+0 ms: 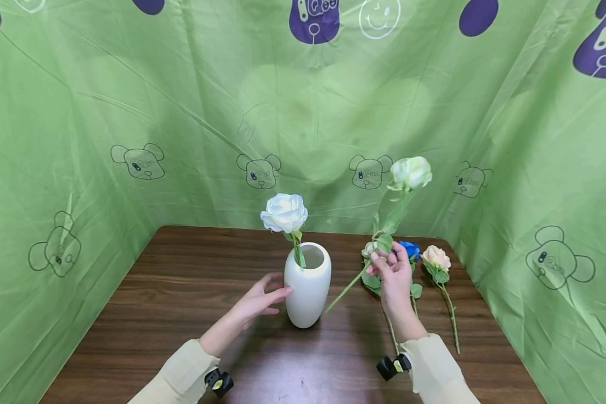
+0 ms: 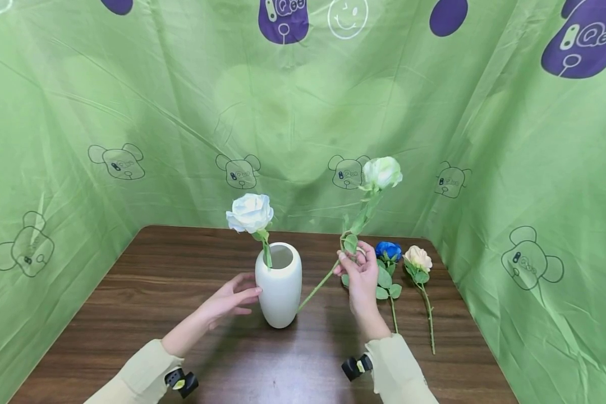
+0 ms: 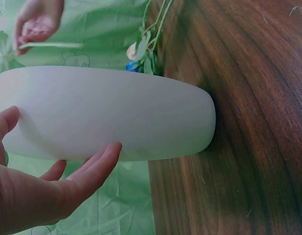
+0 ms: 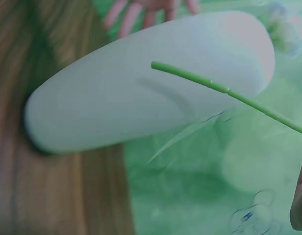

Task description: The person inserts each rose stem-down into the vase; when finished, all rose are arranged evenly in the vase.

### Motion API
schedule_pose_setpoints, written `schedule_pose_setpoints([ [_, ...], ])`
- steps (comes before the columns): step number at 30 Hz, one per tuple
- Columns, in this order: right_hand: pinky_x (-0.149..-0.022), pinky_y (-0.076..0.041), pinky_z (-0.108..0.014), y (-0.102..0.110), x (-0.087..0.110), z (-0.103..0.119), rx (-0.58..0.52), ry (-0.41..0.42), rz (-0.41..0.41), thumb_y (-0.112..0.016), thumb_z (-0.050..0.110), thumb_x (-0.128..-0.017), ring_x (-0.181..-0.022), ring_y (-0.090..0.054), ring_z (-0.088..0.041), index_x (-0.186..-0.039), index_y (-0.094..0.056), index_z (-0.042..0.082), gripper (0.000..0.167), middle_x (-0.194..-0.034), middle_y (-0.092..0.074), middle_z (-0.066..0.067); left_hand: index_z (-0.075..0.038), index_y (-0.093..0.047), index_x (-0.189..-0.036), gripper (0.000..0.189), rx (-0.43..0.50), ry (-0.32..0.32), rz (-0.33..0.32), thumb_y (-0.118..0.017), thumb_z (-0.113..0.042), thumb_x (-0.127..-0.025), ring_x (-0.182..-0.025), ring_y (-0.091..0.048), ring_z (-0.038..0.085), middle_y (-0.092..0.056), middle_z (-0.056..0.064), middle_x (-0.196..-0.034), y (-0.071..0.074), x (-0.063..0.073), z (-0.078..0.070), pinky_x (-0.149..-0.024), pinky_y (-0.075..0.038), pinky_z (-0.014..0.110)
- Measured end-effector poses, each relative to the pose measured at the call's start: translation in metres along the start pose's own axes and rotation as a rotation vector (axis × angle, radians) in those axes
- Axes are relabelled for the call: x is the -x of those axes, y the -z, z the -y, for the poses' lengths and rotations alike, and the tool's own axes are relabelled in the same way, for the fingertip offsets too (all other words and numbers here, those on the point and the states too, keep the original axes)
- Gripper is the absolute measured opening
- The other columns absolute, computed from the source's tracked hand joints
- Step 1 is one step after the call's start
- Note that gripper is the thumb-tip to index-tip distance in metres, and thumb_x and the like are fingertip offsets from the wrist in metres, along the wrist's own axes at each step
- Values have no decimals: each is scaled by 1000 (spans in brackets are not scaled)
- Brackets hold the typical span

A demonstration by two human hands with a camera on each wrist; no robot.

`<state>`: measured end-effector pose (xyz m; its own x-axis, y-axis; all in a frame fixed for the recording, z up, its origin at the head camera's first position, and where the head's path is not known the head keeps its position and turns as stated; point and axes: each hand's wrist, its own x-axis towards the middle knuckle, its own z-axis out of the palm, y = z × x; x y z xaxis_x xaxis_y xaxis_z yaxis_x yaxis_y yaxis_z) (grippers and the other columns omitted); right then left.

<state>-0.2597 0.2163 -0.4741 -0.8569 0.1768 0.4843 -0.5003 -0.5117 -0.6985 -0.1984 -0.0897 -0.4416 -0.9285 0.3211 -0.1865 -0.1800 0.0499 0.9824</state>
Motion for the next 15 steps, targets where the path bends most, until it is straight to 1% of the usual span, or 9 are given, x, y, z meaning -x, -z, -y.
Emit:
schedule_pose_setpoints([
  [1, -48, -48, -30, -14, -2, 11, -68, 6, -11, -61, -11, -76, -56, -57, -26, -115, -40, 0, 45, -93, -57, -22, -1, -34, -129, 59, 1, 1, 1, -62, -25, -83, -106, -46, 41, -40, 26, -123, 0, 2, -3, -76, -45, 47],
  [3, -48, -47, -26, -34, -6, 25, -101, 20, -63, -67, -4, -74, -58, -56, -23, -112, -41, 1, 46, -89, -57, -19, 0, -34, -129, 58, -1, 2, 4, -61, -23, -84, -106, -45, 43, -40, 27, -123, -2, 6, -9, -77, -45, 47],
  [4, -49, -46, -24, -53, -6, 40, -113, 15, -103, -69, -3, -72, -57, -55, -21, -108, -41, 0, 46, -86, -57, -18, 1, -34, -129, 58, -1, 3, 5, -61, -23, -84, -106, -44, 43, -39, 27, -123, -2, 8, -12, -77, -45, 47],
  [7, -50, -46, -21, -86, -9, 65, -170, 33, -146, -67, -5, -74, -56, -55, -18, -101, -42, 0, 37, -82, -58, -13, 1, -34, -128, 56, -5, 4, 8, -61, -22, -84, -107, -44, 43, -40, 28, -123, -5, 15, -20, -78, -44, 47],
  [8, -50, -46, -20, -101, -8, 77, -147, 24, -190, -66, -4, -75, -55, -54, -16, -100, -41, -2, 35, -80, -57, -13, 2, -34, -128, 56, -5, 4, 9, -60, -22, -84, -107, -44, 43, -40, 28, -123, -5, 16, -22, -78, -44, 47],
  [11, -49, -45, -20, -116, -14, 89, -190, 40, -225, -60, -8, -78, -52, -54, -16, -99, -42, 0, 29, -79, -58, -13, 2, -34, -128, 56, -4, 4, 11, -60, -22, -84, -107, -44, 43, -39, 28, -123, -6, 18, -24, -79, -44, 47],
  [13, -49, -46, -20, -122, -18, 93, -204, 53, -247, -58, -9, -80, -51, -53, -17, -101, -41, 1, 29, -79, -57, -13, 2, -34, -128, 57, -2, 4, 11, -61, -22, -84, -107, -44, 43, -39, 28, -123, -6, 18, -24, -79, -44, 47],
  [15, -48, -46, -21, -126, -23, 94, -192, 74, -260, -57, -9, -81, -50, -53, -17, -102, -40, 2, 30, -80, -57, -13, 2, -33, -128, 58, -1, 5, 9, -61, -23, -84, -107, -44, 43, -39, 28, -123, -6, 17, -24, -78, -44, 47],
])
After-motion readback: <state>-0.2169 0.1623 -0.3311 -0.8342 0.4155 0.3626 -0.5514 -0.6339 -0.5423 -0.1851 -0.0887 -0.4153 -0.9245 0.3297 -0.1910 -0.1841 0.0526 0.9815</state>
